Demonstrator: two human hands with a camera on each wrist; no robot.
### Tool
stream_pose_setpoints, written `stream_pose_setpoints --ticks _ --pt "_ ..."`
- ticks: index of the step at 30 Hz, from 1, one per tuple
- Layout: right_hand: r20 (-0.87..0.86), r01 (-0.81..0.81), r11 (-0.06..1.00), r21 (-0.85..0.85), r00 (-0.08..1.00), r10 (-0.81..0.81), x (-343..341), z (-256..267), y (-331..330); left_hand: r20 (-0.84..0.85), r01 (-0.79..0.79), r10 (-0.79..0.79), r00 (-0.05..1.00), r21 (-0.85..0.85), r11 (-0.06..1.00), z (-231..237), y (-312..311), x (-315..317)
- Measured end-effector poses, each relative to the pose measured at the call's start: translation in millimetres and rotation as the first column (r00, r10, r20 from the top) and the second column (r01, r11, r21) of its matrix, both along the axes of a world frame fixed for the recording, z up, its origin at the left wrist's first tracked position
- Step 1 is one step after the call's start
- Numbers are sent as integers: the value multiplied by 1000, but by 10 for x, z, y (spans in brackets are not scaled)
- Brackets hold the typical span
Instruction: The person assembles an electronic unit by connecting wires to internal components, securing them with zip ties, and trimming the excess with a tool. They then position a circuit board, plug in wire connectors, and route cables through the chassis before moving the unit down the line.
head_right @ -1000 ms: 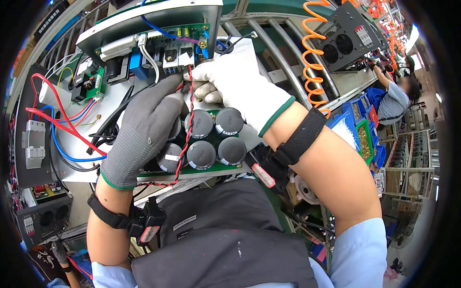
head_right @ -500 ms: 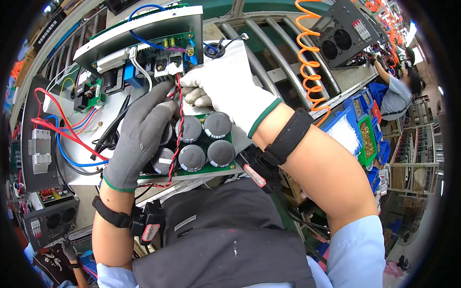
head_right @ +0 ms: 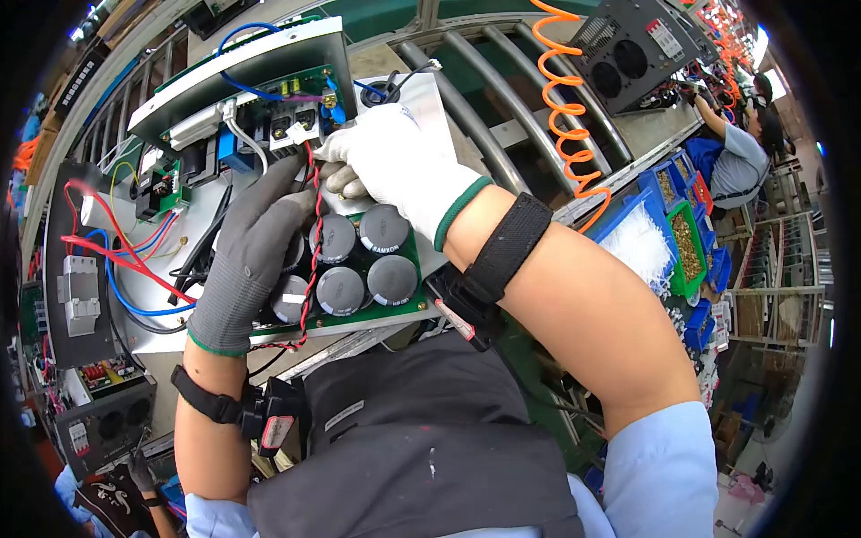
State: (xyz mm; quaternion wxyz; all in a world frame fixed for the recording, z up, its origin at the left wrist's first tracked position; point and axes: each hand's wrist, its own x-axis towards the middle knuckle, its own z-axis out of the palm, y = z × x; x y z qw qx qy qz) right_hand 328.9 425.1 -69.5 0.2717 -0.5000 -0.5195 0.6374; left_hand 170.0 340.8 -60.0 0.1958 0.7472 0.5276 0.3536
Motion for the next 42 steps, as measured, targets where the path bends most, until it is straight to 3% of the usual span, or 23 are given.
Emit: stream_pose_setpoints --ticks 1,5,6,11,13,15,17,19,21,22,23,25,28,29,30,31,32,33,34,35,38,39,42 --pt "52 -4 998 67 999 1 6 24 -14 154 -52 87 984 -220 974 43 -1 16" --pt "140 -18 987 159 990 -5 -3 110 -14 207 -87 105 973 -92 992 -90 42 32" --pt "118 5 990 143 993 -22 -4 73 5 331 -44 174 927 -366 929 71 -5 70" --pt "115 20 992 125 993 -34 -2 154 -9 319 -10 118 940 -323 946 -121 107 25" --pt "39 28 997 73 999 -31 4 38 24 205 1 125 971 -525 851 98 89 28" --pt "-29 -117 980 -160 993 114 83 -21 162 32 -73 90 995 -351 933 2 62 11" --pt "-103 -281 943 -179 958 266 275 -2 224 -185 -135 79 980 -314 940 366 -99 42" --pt "56 -358 906 226 933 355 546 235 111 -264 -65 19 964 -169 984 747 -368 -102" --pt "196 -274 931 242 953 230 886 705 -93 -81 26 -32 996 -72 997 979 -613 -446" --pt "315 -285 921 267 928 196 1101 864 -122 -20 -118 117 993 -275 954 1304 -781 -566" --pt "237 -122 965 230 969 66 1227 1086 -221 9 -238 275 961 -474 848 1641 -960 -696" --pt "330 -148 937 316 943 38 1618 1401 -260 -140 -337 311 940 -259 905 1921 -1279 -1204" --pt "686 -422 888 185 702 191 1748 2319 -303 -368 -495 339 866 -530 688 2787 -1717 -1667" --pt "773 -595 774 218 589 236 1704 2520 -252 -461 -540 293 838 -619 570 3154 -1680 -1716" --pt "782 -607 772 190 569 255 1503 2728 -220 -596 -577 146 790 -642 505 3453 -1546 -1837" --pt "783 -714 655 247 546 299 1286 2814 -132 -694 -619 -14 720 -651 440 3665 -1330 -1955" --pt "791 -781 561 274 515 331 980 2858 -67 -757 -708 83 649 -559 432 3726 -1039 -1847" --pt "785 -843 389 371 509 354 666 2795 -48 -804 -785 181 566 -458 417 3728 -810 -1693" --pt "751 -823 194 534 567 339 423 2528 -30 -638 -564 197 745 -444 696 3579 -695 -1738" --pt "646 -773 260 579 629 432 124 2239 -85 -451 -291 123 884 -325 900 3318 -563 -1762" --pt "804 -850 127 512 526 279 -584 1576 -405 -302 41 -125 945 -268 963 2208 -197 -1610" --pt "897 -933 122 339 359 257 -704 1387 -455 -485 130 -201 851 -177 976 1906 -85 -1508" --pt "978 -971 220 94 131 163 -739 1123 -513 -706 58 -398 586 -453 889 1438 151 -1300"
